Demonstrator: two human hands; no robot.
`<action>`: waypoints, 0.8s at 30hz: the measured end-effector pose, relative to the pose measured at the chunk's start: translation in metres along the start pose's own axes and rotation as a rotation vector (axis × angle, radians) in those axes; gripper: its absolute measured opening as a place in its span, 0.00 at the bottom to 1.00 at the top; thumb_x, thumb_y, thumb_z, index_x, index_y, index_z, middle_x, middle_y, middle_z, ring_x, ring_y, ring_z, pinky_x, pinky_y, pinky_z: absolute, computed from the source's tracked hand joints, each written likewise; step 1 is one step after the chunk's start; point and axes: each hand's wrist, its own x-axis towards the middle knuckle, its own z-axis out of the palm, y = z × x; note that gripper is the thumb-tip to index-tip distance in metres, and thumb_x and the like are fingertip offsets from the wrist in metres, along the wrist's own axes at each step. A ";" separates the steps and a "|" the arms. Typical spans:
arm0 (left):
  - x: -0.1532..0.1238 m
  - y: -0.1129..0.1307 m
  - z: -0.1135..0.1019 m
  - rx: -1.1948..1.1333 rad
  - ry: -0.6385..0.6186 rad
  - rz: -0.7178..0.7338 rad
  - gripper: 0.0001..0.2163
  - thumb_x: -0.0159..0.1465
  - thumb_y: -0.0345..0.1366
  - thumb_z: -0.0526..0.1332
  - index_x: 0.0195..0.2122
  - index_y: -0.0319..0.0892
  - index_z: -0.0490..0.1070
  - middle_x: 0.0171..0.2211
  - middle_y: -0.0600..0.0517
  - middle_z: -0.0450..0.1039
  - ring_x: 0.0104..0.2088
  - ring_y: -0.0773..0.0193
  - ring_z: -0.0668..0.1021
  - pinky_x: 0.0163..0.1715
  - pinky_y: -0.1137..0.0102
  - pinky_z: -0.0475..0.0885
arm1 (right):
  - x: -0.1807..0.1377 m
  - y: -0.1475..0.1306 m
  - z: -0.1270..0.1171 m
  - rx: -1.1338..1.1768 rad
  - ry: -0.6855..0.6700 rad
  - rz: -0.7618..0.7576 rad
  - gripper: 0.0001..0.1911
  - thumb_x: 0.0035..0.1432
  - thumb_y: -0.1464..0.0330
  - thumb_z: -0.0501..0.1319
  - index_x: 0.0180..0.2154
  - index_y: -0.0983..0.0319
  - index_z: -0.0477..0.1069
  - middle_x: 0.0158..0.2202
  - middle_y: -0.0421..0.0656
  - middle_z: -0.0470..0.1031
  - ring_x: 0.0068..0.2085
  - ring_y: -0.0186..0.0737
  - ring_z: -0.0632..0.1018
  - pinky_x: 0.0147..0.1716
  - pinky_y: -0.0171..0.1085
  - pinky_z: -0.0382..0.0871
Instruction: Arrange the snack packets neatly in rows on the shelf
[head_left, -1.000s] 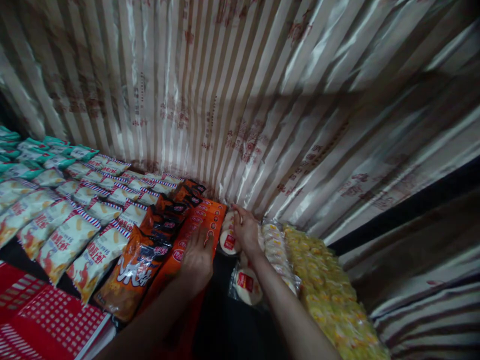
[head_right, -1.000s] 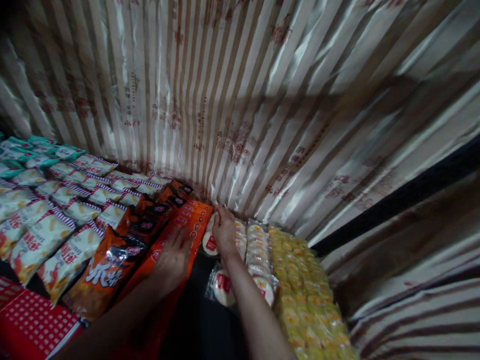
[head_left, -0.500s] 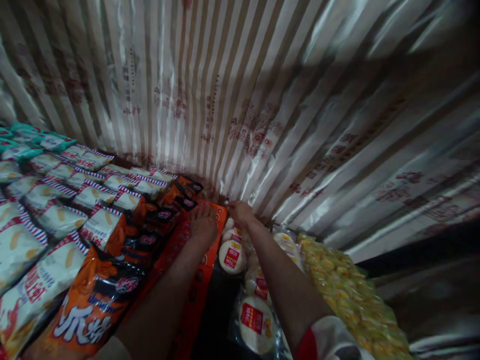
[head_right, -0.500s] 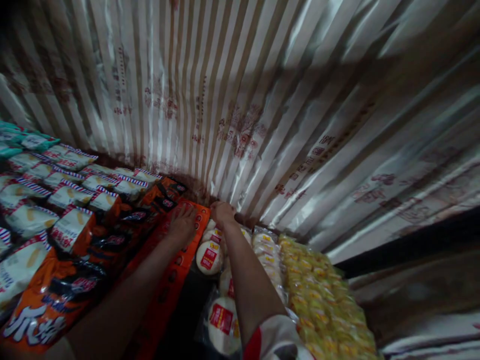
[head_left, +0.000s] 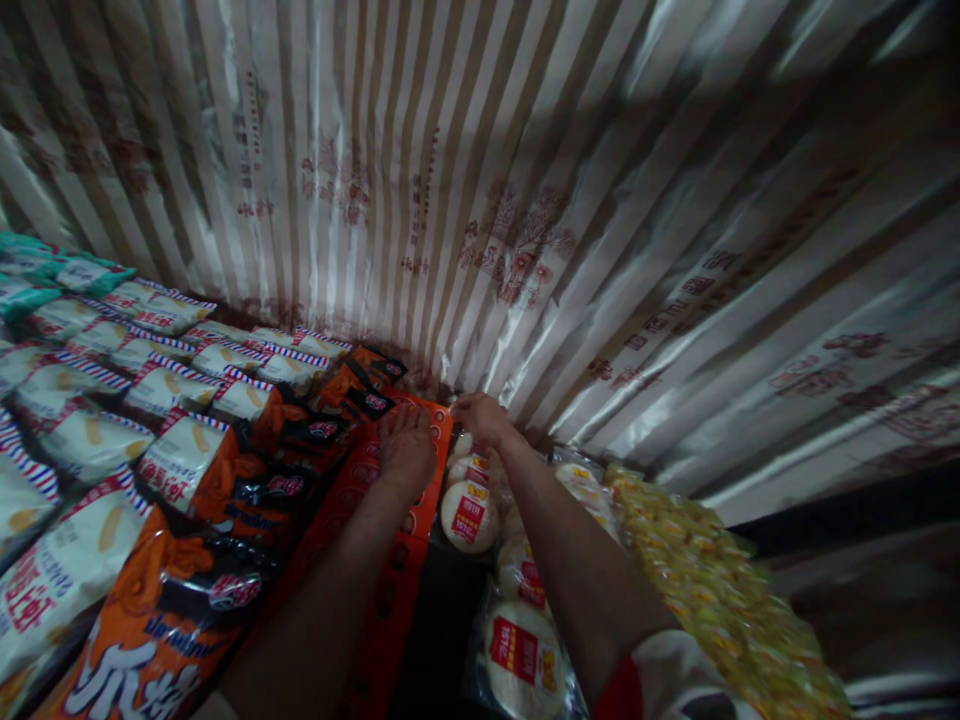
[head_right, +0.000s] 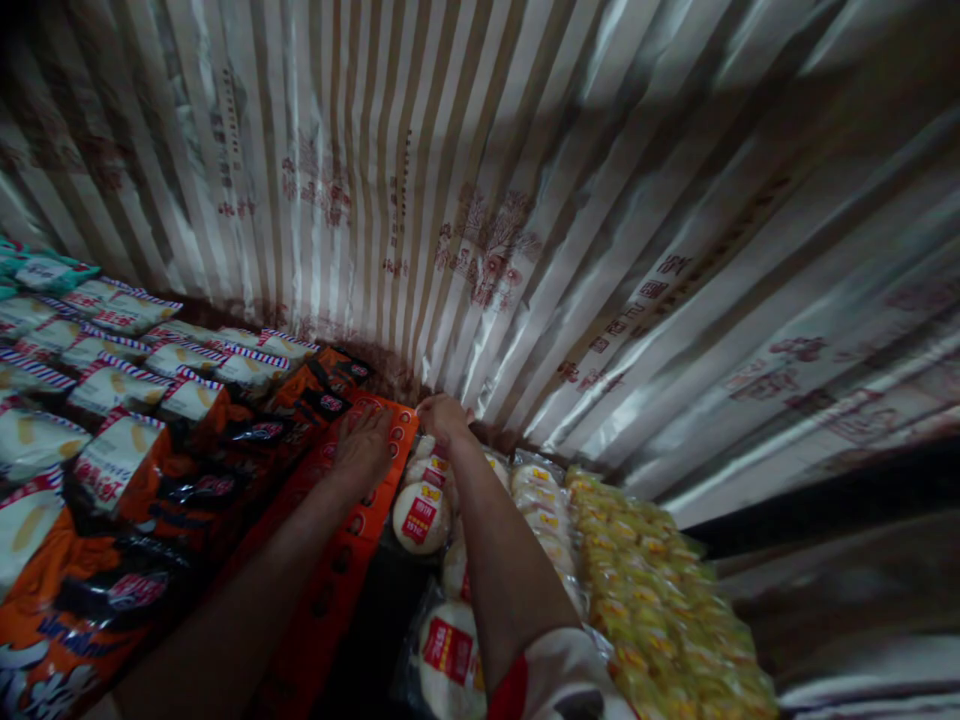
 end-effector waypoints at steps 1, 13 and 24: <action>0.000 0.000 0.000 -0.002 0.003 0.004 0.24 0.62 0.28 0.48 0.61 0.34 0.55 0.62 0.42 0.56 0.64 0.53 0.54 0.61 0.48 0.49 | -0.001 0.000 -0.001 0.007 -0.001 0.004 0.09 0.51 0.71 0.59 0.31 0.60 0.79 0.30 0.41 0.80 0.33 0.39 0.77 0.36 0.34 0.65; -0.009 0.003 -0.008 0.001 0.069 0.038 0.23 0.62 0.28 0.48 0.59 0.36 0.59 0.61 0.42 0.58 0.64 0.53 0.56 0.61 0.50 0.50 | -0.005 -0.004 -0.003 0.088 0.006 0.025 0.10 0.49 0.72 0.60 0.32 0.59 0.80 0.29 0.41 0.80 0.28 0.36 0.77 0.30 0.31 0.67; -0.015 0.004 -0.011 0.028 0.002 0.039 0.22 0.63 0.28 0.46 0.59 0.32 0.59 0.62 0.41 0.55 0.64 0.54 0.53 0.63 0.51 0.45 | -0.011 -0.010 -0.008 0.076 0.025 0.053 0.09 0.50 0.73 0.62 0.32 0.59 0.80 0.32 0.40 0.81 0.34 0.38 0.79 0.35 0.31 0.68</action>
